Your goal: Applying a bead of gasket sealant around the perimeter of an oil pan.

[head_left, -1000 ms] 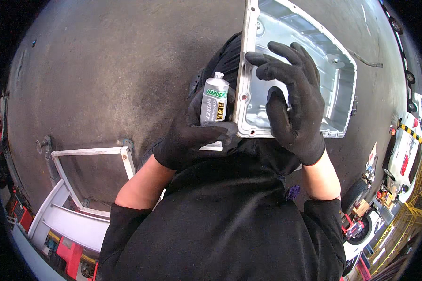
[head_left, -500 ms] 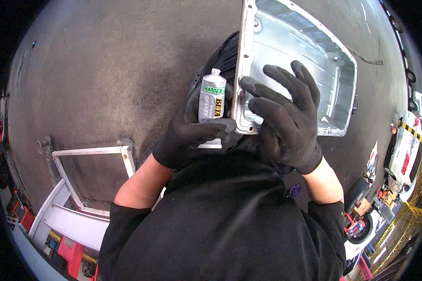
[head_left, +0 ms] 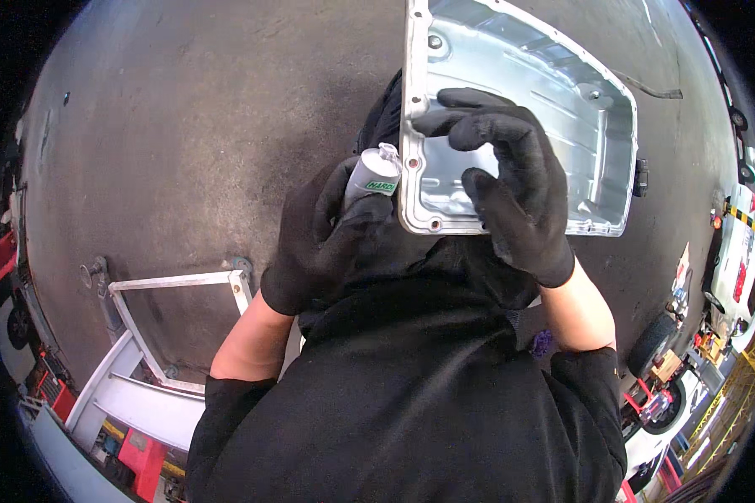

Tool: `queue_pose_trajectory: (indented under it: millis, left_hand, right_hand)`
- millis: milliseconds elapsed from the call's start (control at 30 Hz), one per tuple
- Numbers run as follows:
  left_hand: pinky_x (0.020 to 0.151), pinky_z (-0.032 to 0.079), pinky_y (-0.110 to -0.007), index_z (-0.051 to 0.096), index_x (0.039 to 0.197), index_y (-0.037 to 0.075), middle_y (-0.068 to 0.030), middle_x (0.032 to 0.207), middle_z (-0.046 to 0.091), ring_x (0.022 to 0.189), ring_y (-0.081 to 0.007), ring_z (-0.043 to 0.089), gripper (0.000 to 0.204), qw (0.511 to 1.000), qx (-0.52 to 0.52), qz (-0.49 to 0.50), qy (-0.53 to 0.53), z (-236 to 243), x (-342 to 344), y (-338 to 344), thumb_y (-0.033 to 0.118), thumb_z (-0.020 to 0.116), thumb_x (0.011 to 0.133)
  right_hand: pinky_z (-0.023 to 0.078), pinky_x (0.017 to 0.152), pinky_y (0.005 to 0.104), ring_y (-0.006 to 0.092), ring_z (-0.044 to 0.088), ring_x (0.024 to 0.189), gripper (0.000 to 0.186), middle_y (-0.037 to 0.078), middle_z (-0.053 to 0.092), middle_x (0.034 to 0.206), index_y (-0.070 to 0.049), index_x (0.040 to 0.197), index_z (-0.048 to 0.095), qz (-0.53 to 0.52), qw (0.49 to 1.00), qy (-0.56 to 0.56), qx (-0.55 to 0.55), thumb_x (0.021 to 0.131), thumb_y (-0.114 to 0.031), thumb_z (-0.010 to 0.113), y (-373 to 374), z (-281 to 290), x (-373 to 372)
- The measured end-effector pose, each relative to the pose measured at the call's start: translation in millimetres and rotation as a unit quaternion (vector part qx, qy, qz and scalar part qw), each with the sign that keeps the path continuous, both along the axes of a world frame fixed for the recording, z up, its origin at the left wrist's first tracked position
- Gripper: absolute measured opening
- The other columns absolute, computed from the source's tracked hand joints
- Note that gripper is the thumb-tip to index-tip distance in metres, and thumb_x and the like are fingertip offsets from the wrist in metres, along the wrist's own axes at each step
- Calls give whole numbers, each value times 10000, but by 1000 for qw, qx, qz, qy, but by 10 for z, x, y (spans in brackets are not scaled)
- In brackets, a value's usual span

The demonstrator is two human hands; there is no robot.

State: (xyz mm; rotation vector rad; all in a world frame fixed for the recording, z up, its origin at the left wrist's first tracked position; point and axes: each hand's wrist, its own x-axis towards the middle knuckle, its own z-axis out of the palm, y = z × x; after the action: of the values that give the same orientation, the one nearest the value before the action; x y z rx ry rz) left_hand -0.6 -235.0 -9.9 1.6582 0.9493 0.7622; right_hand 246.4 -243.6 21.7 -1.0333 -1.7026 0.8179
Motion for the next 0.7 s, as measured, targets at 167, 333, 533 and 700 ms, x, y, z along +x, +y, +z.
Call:
queue_pose_trajectory:
  millis: [167, 333, 533, 700]
  left_hand:
    - [821, 571, -433, 636, 1272, -63, -240, 1070, 736, 933, -375, 752, 446, 998, 53, -6, 39, -33, 17, 17, 279, 625, 984]
    - [842, 559, -460, 646, 1260, -34, -253, 1081, 726, 983, -439, 726, 404, 998, 51, 3, 41, -19, 36, 22, 218, 678, 946]
    - [846, 578, -439, 668, 1241, -31, -236, 1088, 746, 979, -392, 757, 403, 993, 83, 0, 87, 17, 48, 40, 257, 665, 960]
    - [827, 578, -447, 662, 1274, -30, -255, 1071, 737, 956, -435, 741, 436, 992, 109, -12, 63, -41, 14, 58, 202, 721, 910]
  right_hand:
    - [452, 1114, 469, 363, 614, 1291, 447, 167, 722, 1226, -38, 1163, 634, 14, 1000, -20, -15, 732, -20, 515, -16, 11, -31]
    - [450, 1107, 447, 371, 617, 1277, 499, 199, 665, 1286, -29, 1204, 653, 13, 996, 43, -82, 725, -5, 516, -49, -4, -39]
    - [450, 1106, 436, 367, 630, 1247, 494, 202, 648, 1269, -30, 1212, 661, 3, 996, 40, -80, 737, -16, 523, -53, -1, -51]
    - [472, 1073, 429, 354, 652, 1198, 467, 184, 648, 1245, -30, 1213, 663, -14, 997, 39, -70, 761, -41, 543, -21, 3, -56]
